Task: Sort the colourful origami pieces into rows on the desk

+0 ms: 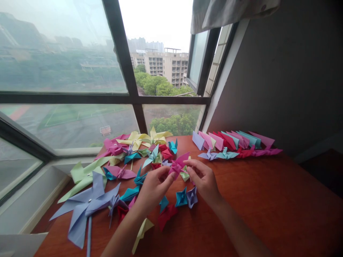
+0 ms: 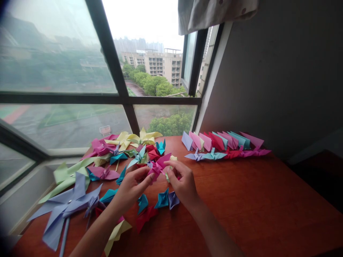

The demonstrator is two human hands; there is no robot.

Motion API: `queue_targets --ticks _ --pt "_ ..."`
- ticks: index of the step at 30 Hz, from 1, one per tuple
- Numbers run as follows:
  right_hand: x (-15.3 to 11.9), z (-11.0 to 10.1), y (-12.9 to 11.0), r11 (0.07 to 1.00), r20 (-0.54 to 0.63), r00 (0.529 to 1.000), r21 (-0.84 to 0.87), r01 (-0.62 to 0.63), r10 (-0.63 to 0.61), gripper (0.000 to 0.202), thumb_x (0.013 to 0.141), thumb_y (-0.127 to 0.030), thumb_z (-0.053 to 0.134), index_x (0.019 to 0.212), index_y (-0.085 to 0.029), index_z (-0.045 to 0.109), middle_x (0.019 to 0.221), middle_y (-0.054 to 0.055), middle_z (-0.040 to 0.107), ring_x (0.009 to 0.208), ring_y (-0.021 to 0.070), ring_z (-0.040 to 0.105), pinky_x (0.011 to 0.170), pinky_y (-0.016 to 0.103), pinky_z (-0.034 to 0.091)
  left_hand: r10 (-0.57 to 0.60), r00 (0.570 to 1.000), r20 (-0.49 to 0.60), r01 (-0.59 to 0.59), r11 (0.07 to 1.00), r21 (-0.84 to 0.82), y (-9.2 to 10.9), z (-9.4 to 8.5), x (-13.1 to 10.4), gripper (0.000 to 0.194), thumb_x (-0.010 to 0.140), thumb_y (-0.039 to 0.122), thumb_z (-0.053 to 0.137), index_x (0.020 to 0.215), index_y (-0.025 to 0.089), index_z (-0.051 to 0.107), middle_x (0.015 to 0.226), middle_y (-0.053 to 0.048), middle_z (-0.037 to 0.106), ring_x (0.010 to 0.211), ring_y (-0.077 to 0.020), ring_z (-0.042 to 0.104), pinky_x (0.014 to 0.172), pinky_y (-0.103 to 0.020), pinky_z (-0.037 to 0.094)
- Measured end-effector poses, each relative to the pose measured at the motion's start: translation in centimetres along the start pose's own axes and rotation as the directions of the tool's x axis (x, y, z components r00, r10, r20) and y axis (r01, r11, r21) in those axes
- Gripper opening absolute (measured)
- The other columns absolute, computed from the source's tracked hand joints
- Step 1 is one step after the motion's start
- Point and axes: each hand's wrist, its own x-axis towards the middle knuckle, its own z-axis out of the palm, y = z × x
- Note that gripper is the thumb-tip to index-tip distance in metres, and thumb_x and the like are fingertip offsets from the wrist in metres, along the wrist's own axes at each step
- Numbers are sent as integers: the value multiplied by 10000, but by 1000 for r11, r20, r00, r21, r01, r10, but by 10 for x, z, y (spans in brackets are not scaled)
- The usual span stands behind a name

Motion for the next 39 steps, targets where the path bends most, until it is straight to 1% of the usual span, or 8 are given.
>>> queue_targets --ticks 2,5,9,16,25,32,36,39 --pt "0 0 1 997 -15 999 60 -37 38 279 893 -375 604 1095 -204 690 765 17 652 561 114 508 496 236 414 -6 1000 -22 6 1000 6 -1 1 0 300 942 395 529 790 155 625 717 -11 610 674 -149 533 588 -227 366" --pt "1 -1 0 988 -63 996 145 -52 62 375 866 -387 641 1200 -220 613 915 39 684 667 135 585 562 243 467 -1 999 -34 4 998 61 -1 1 0 291 939 382 533 791 154 637 715 -14 619 672 -151 535 590 -231 365" --pt "5 -4 -2 981 -51 996 180 -66 76 495 828 -369 691 1282 -243 541 1036 52 690 811 166 642 674 265 511 22 1000 -17 -19 990 137 1 2 0 278 940 366 527 803 159 652 711 -11 629 674 -153 537 602 -237 372" --pt "8 -12 0 985 126 982 82 -149 138 234 799 -369 703 911 -164 725 820 40 694 680 152 604 624 265 483 84 995 -51 -60 931 361 -2 0 1 202 919 302 532 821 181 660 738 -17 665 681 -168 577 633 -260 396" --pt "9 -13 -1 998 228 973 -44 -38 48 184 837 -317 670 928 -177 747 909 55 718 791 180 635 679 278 509 136 990 -35 -100 856 507 -4 -4 -1 155 916 278 528 945 210 663 882 -49 712 773 -198 643 729 -287 456" --pt "9 -13 -7 996 292 956 -91 20 8 193 870 -341 652 882 -190 771 868 57 727 803 188 636 724 296 507 112 993 24 -112 907 405 -1 -3 -1 189 927 276 523 931 193 693 833 -48 694 731 -179 616 698 -266 448" --pt "9 -17 -12 992 353 930 40 -123 101 241 852 -398 676 875 -178 770 860 51 722 818 191 635 726 292 494 54 997 51 -65 971 231 3 -6 0 202 911 304 562 864 166 703 748 -35 674 680 -164 576 624 -247 413" --pt "9 -22 -12 940 429 888 204 -274 166 275 809 -431 724 877 -167 761 845 39 710 784 168 624 706 266 478 -20 994 110 24 999 -35 7 -9 0 238 890 360 605 829 148 695 750 -38 664 702 -164 569 622 -238 416"
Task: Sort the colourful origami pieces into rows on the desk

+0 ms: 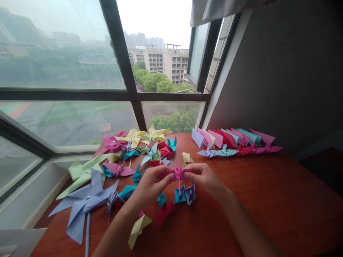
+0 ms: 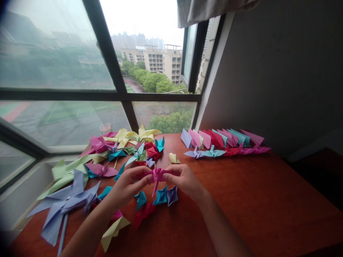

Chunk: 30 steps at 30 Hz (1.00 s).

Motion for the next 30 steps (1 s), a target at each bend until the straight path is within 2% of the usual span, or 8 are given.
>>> queue_targets --ticks 4,10,14,22,27,30 --pt "-1 -4 6 985 13 999 166 -49 48 302 778 -451 757 798 -150 731 708 6 626 626 101 518 576 208 407 -101 993 64 117 938 -327 2 -1 -1 277 842 408 671 770 141 664 716 -23 635 667 -142 551 615 -228 410" --pt "-1 -1 7 925 -38 997 376 -50 69 339 711 -481 806 721 -165 683 657 -4 586 578 87 472 546 200 391 -155 984 84 176 842 -510 -2 0 -2 296 794 418 731 721 149 631 678 -21 617 640 -130 528 612 -231 406" --pt "-1 -1 4 906 -85 992 422 -48 92 394 678 -516 816 654 -169 631 612 -10 557 562 91 461 546 207 394 -185 982 48 181 818 -546 0 -1 -2 336 749 461 755 703 154 626 667 -30 617 637 -141 540 608 -241 419" --pt "1 -5 8 882 -91 991 469 -41 94 388 696 -495 818 682 -164 615 622 -14 569 568 83 490 555 197 403 -213 977 22 184 783 -595 4 -2 -2 348 703 442 800 680 147 616 624 -11 598 600 -114 505 581 -222 383" --pt "5 -9 13 890 -207 972 455 -4 111 366 684 -480 828 701 -179 621 647 -16 575 566 92 496 554 214 444 -253 967 -23 195 799 -569 2 -4 -2 364 704 472 785 694 155 608 617 -11 597 585 -118 507 550 -221 360" --pt "7 -9 15 898 -228 968 440 3 108 362 679 -484 828 715 -182 632 650 -15 573 567 94 492 531 208 436 -252 967 -35 189 806 -561 1 -4 -2 365 710 478 777 705 155 608 608 -4 588 578 -115 502 552 -222 360"
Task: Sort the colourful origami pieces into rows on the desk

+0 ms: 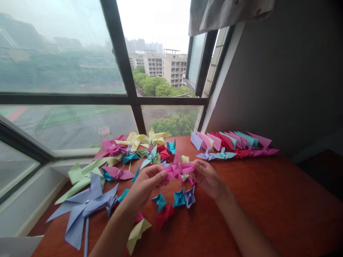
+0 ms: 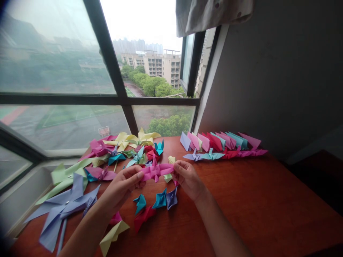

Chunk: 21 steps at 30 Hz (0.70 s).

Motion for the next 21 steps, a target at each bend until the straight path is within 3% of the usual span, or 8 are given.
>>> queue_targets --ticks 14,21 --pt "5 -4 4 997 -22 999 65 36 -34 339 754 -413 801 676 -172 575 600 -49 520 545 56 428 522 177 361 -15 999 -42 12 999 -52 -2 -1 3 372 709 469 793 692 149 604 607 3 594 561 -96 490 549 -206 350" --pt "6 -1 6 989 -77 991 -108 105 -113 292 782 -428 761 730 -173 630 635 -32 572 566 75 451 533 197 361 18 999 -31 -19 1000 -15 -2 1 2 355 752 460 758 691 150 597 621 1 599 574 -98 488 554 -205 344"
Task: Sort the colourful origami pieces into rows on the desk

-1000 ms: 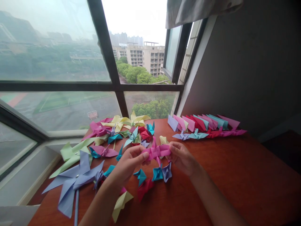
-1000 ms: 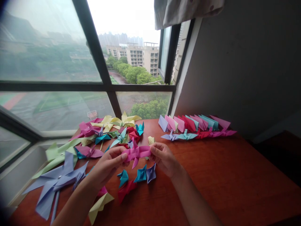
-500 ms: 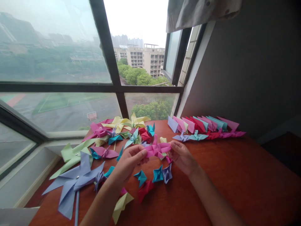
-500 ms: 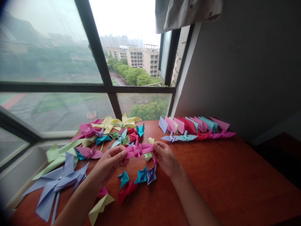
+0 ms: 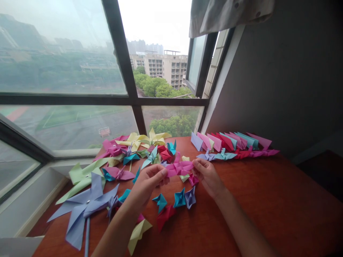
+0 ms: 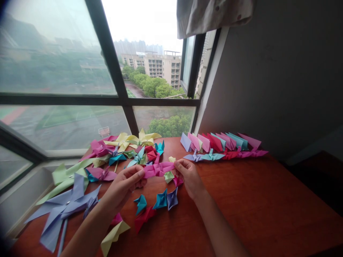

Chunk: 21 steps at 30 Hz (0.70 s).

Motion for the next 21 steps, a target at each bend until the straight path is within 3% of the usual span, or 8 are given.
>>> queue_targets --ticks 3,5,8,13,17,21 --pt "1 1 1 965 -133 973 -207 159 -189 266 803 -437 727 853 -181 672 765 -1 633 662 112 530 575 219 404 31 1000 -3 -30 997 69 1 2 -1 330 781 443 730 689 150 610 627 -2 607 585 -106 496 557 -209 350" --pt "-1 0 -1 882 -194 908 -379 279 -371 244 839 -425 685 909 -191 675 847 17 650 736 137 565 628 242 438 54 998 -18 -51 992 114 2 4 -2 310 792 430 718 697 150 623 628 -1 613 594 -111 505 566 -211 361" --pt "-6 0 -4 726 -95 834 -553 409 -543 212 904 -396 601 888 -196 670 859 29 647 763 154 578 680 269 460 90 995 -46 -82 986 142 2 8 -1 295 791 425 715 710 151 638 633 -1 621 609 -118 528 581 -215 385" --pt "-13 8 -3 642 176 864 -603 474 -472 190 904 -369 608 875 -193 672 804 26 642 723 156 582 638 266 458 148 987 -56 -134 970 203 -1 11 1 287 793 429 709 731 156 648 636 2 614 599 -124 538 544 -217 394" --pt "-12 12 1 648 171 886 -625 435 -430 172 901 -331 616 829 -186 673 742 5 627 646 131 555 585 247 437 182 983 -11 -172 948 268 -4 10 2 287 835 426 669 746 154 650 661 -7 618 606 -125 545 543 -218 412" --pt "-10 10 2 646 134 878 -628 433 -459 185 906 -320 606 805 -179 671 730 8 629 650 134 559 585 247 444 202 979 42 -204 926 317 -8 9 3 291 864 418 639 753 150 650 688 -16 626 637 -131 561 563 -218 422"
